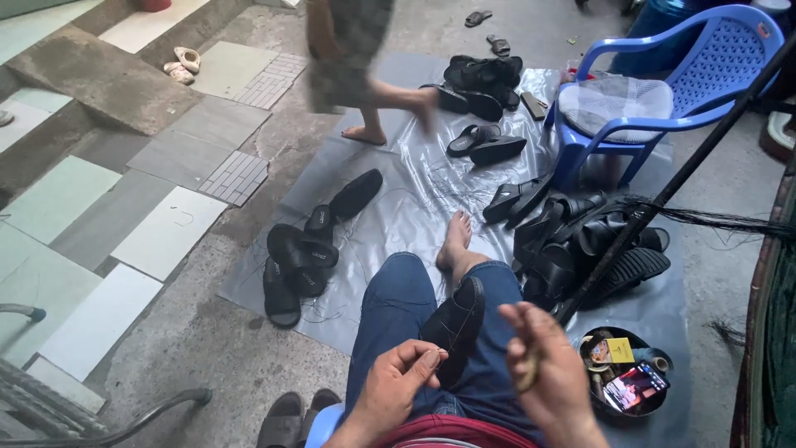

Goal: Hand-stitching the straps of black sandals to finish a repair job.

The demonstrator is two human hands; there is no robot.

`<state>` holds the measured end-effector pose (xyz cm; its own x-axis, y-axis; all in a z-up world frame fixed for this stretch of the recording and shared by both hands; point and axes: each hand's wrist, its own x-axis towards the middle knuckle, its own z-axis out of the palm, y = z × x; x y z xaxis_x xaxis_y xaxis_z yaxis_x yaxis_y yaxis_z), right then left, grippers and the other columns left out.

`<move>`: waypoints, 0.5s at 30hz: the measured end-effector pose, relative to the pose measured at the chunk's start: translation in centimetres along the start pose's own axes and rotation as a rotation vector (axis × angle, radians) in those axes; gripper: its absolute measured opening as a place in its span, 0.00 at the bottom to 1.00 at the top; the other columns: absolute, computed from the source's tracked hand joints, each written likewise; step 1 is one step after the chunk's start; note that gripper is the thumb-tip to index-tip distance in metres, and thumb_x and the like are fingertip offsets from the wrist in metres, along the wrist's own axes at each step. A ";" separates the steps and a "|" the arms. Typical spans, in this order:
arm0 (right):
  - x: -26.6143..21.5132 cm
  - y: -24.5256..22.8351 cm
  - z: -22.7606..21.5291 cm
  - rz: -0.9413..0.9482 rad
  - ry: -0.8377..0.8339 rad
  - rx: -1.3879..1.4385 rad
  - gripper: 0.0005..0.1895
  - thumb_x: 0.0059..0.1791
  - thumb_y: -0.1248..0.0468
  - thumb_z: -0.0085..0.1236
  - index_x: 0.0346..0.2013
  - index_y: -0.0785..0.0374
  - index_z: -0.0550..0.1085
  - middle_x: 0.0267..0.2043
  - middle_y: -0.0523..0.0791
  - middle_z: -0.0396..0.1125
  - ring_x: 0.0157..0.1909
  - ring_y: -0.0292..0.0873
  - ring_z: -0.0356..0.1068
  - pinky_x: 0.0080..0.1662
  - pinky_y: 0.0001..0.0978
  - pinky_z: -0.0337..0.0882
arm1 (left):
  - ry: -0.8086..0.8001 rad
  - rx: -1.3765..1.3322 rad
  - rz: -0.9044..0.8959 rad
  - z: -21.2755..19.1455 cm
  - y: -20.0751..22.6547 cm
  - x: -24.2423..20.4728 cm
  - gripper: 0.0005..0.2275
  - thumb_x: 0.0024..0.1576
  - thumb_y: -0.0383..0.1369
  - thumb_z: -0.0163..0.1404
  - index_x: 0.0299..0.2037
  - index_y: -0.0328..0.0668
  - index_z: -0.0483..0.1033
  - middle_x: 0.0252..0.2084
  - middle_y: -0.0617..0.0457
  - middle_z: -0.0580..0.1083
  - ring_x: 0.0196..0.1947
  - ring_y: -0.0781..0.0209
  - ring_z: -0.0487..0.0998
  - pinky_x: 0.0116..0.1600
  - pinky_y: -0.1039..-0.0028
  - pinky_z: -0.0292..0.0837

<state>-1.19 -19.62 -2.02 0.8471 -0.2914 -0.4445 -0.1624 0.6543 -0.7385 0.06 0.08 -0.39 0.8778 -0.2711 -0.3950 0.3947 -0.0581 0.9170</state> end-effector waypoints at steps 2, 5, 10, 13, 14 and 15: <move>0.7 -0.6 -1.2 -0.048 -0.008 0.191 0.08 0.48 0.57 0.44 0.39 0.54 0.67 0.42 0.47 0.68 0.20 0.31 0.58 0.17 0.15 0.53 | -0.030 -0.061 0.012 -0.2 -0.8 0.3 0.09 0.53 0.36 0.47 0.33 0.39 0.78 0.26 0.55 0.74 0.22 0.70 0.72 0.34 0.81 0.74; 1.2 -1.6 -2.1 -0.014 -0.104 0.328 0.08 0.49 0.57 0.44 0.38 0.53 0.70 0.39 0.43 0.69 0.20 0.29 0.58 0.16 0.13 0.53 | -0.026 -0.065 -0.033 -0.2 -0.5 0.3 0.09 0.53 0.35 0.47 0.33 0.39 0.77 0.22 0.54 0.70 0.23 0.71 0.70 0.30 0.80 0.75; 1.3 -3.2 -3.0 -0.136 -0.088 0.314 0.07 0.48 0.59 0.47 0.39 0.54 0.69 0.30 0.38 0.65 0.22 0.28 0.58 0.18 0.12 0.54 | 0.029 0.006 -0.001 -0.4 -0.7 0.7 0.09 0.52 0.36 0.48 0.35 0.42 0.78 0.37 0.55 0.72 0.33 0.70 0.74 0.25 0.84 0.76; 1.0 -3.9 -3.5 -0.240 -0.066 0.282 0.07 0.48 0.62 0.47 0.39 0.56 0.69 0.28 0.39 0.63 0.24 0.30 0.59 0.20 0.12 0.55 | 0.077 0.065 0.000 -0.7 -0.8 0.9 0.11 0.49 0.39 0.47 0.37 0.46 0.78 0.51 0.58 0.72 0.37 0.70 0.77 0.26 0.84 0.78; 0.7 -4.1 -3.6 -0.292 -0.028 0.244 0.07 0.48 0.61 0.47 0.38 0.57 0.71 0.28 0.40 0.66 0.25 0.32 0.61 0.21 0.13 0.55 | 0.077 0.084 -0.023 -0.7 -0.8 0.9 0.13 0.49 0.41 0.47 0.40 0.47 0.76 0.54 0.59 0.71 0.37 0.69 0.78 0.25 0.83 0.78; 0.8 -4.4 -4.1 -0.289 -0.030 0.243 0.07 0.48 0.61 0.47 0.38 0.57 0.71 0.28 0.40 0.66 0.25 0.32 0.61 0.21 0.13 0.55 | 0.081 0.083 -0.024 -0.7 -0.2 0.5 0.13 0.49 0.41 0.47 0.40 0.47 0.76 0.54 0.59 0.71 0.37 0.69 0.78 0.25 0.83 0.78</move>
<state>-1.89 -25.55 -1.22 0.8556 -0.4697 -0.2175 0.2069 0.6954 -0.6882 0.66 0.66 -0.82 0.8889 -0.1901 -0.4168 0.3948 -0.1439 0.9074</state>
